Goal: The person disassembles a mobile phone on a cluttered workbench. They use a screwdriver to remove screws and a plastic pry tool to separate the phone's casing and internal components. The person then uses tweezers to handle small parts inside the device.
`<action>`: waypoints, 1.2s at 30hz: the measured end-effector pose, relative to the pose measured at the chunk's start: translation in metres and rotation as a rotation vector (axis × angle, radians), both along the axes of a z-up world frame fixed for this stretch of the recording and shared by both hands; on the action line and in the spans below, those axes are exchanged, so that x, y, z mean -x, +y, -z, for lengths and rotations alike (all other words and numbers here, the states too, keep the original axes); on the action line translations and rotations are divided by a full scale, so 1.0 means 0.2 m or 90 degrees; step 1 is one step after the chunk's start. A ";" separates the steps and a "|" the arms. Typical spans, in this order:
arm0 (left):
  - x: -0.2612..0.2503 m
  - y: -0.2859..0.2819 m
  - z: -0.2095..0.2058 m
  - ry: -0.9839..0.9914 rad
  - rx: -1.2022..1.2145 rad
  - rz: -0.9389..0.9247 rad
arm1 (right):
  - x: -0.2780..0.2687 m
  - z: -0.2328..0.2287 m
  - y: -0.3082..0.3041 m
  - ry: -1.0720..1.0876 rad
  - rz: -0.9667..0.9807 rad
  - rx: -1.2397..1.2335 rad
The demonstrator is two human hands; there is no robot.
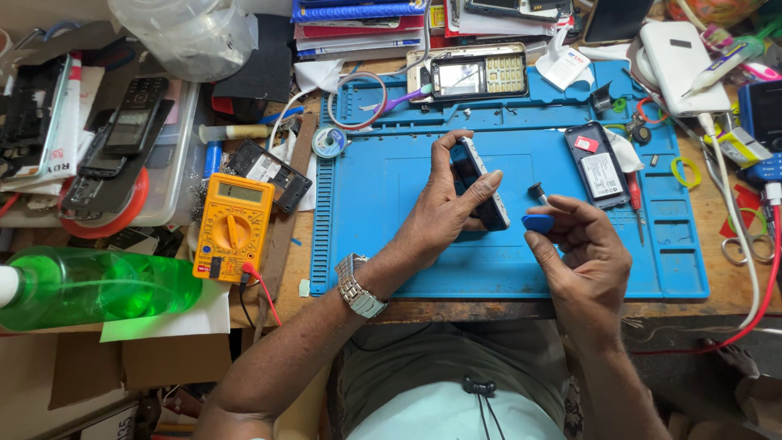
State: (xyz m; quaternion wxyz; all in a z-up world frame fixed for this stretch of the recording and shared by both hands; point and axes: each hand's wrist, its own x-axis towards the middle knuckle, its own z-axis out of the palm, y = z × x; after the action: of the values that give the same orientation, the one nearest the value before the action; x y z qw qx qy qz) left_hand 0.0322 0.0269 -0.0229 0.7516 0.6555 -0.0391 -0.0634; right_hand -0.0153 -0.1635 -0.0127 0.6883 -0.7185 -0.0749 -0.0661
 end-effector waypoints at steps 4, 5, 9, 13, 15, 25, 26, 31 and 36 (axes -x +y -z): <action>0.01 -0.01 -0.01 -0.019 -0.052 -0.014 | 0.01 0.02 -0.01 0.006 0.024 0.080; 0.01 -0.01 -0.01 -0.027 -0.062 -0.018 | 0.01 0.03 0.00 -0.025 0.012 0.072; 0.02 -0.01 0.00 -0.057 -0.089 -0.030 | 0.03 0.02 0.02 -0.057 0.063 0.116; 0.02 -0.01 0.00 -0.069 -0.104 -0.036 | 0.03 0.00 0.03 -0.046 0.072 0.119; 0.02 -0.02 0.00 -0.074 -0.113 -0.037 | 0.02 -0.01 0.04 -0.046 0.065 0.111; 0.05 -0.02 0.00 -0.096 -0.158 -0.055 | 0.02 -0.02 0.03 -0.053 0.080 0.201; 0.06 -0.02 0.00 -0.119 -0.161 -0.062 | 0.02 -0.02 0.03 -0.077 0.077 0.220; 0.08 -0.05 0.00 -0.185 -0.179 -0.098 | 0.04 -0.05 0.04 -0.149 0.089 0.308; 0.09 -0.05 -0.03 -0.175 -0.168 -0.082 | 0.03 -0.03 0.08 -0.168 0.104 0.286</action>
State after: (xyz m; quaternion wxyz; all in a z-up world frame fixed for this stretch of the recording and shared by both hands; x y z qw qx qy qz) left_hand 0.0143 0.0174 -0.0176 0.6493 0.7518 -0.0908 0.0701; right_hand -0.0217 -0.1485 -0.0057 0.4886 -0.8419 -0.1182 -0.1964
